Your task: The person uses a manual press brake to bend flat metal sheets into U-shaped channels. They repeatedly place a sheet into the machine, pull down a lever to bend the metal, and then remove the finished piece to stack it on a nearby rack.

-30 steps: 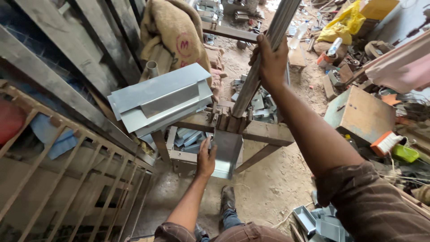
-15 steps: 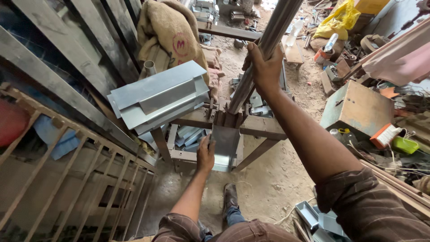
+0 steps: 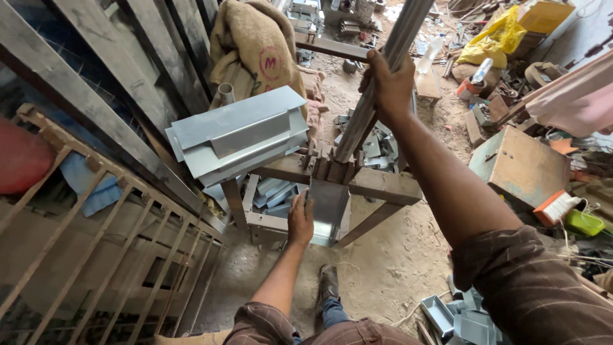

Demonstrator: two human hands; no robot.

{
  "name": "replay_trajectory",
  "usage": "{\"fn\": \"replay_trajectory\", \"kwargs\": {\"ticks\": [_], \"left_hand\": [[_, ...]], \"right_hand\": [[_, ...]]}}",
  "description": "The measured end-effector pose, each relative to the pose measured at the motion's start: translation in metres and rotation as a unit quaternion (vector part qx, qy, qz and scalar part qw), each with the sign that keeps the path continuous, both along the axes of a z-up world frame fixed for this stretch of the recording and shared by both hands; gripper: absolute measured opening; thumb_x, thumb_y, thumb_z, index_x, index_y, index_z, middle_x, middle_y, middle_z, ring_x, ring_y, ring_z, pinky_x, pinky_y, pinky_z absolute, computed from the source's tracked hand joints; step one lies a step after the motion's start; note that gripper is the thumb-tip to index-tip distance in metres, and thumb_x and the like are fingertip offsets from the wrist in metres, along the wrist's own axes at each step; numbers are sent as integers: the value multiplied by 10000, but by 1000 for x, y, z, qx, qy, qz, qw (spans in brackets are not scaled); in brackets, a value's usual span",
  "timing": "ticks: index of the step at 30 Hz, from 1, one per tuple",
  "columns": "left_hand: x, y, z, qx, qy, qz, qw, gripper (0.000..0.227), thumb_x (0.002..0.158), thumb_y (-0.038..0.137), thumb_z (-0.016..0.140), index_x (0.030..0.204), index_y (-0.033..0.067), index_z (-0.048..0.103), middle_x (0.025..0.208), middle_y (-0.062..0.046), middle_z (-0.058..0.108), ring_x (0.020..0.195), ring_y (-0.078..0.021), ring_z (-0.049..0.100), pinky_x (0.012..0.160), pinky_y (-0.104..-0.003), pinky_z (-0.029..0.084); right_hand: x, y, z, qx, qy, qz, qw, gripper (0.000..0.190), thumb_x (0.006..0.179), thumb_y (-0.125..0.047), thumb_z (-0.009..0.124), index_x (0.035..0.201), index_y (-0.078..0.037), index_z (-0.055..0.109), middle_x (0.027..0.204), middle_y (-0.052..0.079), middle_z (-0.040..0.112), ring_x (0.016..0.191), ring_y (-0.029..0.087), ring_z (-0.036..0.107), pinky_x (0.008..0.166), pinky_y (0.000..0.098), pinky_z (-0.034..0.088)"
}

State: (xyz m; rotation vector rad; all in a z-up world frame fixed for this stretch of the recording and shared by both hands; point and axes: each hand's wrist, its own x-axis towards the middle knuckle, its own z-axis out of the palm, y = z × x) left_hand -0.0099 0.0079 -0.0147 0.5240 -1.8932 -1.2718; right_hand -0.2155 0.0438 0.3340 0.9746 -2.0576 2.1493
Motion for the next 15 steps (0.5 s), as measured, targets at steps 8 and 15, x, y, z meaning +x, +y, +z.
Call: {"fn": "replay_trajectory", "kwargs": {"ticks": [8, 15], "left_hand": [[-1, 1, 2, 1, -11, 6, 1000, 407, 1063, 294, 518, 1347, 13, 595, 1243, -219, 651, 1155, -421, 630, 961, -450, 502], [3, 1, 6, -10, 1, 12, 1000, 402, 1075, 300, 521, 1336, 3, 595, 1265, -228, 645, 1156, -433, 625, 953, -461, 503]], "right_hand": [[-13, -1, -7, 5, 4, 7, 1000, 304, 1012, -248, 715, 1023, -50, 485, 713, 77, 638, 552, 163, 671, 494, 325, 621], [-14, -5, -5, 21, -4, -21, 1000, 283, 998, -261, 702, 1009, -67, 496, 692, 68, 632, 515, 155, 647, 466, 326, 623]]}}
